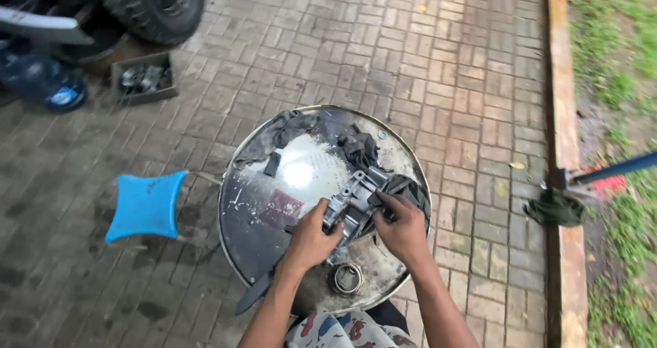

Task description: The person wipes a metallic mechanical part with a dark cloth on a round metal tray, turning the part over to clean multiple surfaces. The person then places the part down and wipes a second metallic component on the same tray.

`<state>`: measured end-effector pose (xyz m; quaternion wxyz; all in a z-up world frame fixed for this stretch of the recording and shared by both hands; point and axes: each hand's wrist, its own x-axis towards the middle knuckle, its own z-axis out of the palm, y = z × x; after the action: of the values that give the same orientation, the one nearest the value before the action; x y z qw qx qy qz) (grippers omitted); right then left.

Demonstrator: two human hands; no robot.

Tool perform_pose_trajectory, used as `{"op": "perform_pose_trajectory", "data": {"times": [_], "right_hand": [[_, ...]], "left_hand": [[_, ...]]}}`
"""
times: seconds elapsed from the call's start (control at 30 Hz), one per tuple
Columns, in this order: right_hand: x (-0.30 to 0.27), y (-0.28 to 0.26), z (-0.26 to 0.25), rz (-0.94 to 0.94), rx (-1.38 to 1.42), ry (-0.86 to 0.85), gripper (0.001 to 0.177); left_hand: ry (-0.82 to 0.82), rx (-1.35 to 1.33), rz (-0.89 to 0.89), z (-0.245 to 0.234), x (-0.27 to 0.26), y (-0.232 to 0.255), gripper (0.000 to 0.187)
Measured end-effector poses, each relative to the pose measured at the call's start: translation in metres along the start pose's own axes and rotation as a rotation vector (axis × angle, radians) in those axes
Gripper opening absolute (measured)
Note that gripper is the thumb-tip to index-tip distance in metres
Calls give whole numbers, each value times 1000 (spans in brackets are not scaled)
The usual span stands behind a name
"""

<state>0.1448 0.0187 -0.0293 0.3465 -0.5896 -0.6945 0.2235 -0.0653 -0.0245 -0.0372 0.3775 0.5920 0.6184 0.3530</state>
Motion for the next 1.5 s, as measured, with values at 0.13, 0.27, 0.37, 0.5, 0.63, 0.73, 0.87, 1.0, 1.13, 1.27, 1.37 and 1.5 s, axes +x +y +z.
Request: {"op": "perform_pose_trajectory", "data": {"times": [0.13, 0.27, 0.37, 0.5, 0.63, 0.73, 0.87, 1.0, 1.13, 1.27, 1.37, 1.5], "right_hand": [[-6, -29, -25, 159, 118, 15, 42], [-12, -45, -25, 197, 156, 8, 41], [-5, -55, -20, 129, 129, -1, 39], [0, -26, 17, -51, -40, -57, 37], [-1, -16, 16, -90, -166, -57, 40], [4, -9, 16, -62, -227, -117, 45], [9, -16, 9, 24, -270, -243, 47], [9, -28, 0, 71, -327, -429, 64], [9, -36, -18, 148, -459, -581, 70], [21, -43, -22, 232, -638, -746, 76], [25, -46, -29, 256, -680, -778, 77], [21, -36, -43, 263, -664, -752, 75]], "left_hand": [[-102, 36, -23, -5, 10, -16, 38], [-175, -5, -35, -33, 20, -6, 32], [-210, 0, -69, -40, 26, 8, 31], [-200, 24, -89, -55, 33, 31, 28], [-186, 8, -93, -46, 50, 10, 26], [-170, 40, -140, -37, 42, 28, 33], [-186, 14, -233, -28, 34, 53, 72], [-140, 26, -219, -27, 49, 39, 74], [-143, 66, -188, -16, 49, 21, 72], [-199, 59, -102, -3, 46, 18, 62], [-191, 130, -10, 1, 47, 23, 42], [-153, 165, 18, 9, 48, 20, 20]]}}
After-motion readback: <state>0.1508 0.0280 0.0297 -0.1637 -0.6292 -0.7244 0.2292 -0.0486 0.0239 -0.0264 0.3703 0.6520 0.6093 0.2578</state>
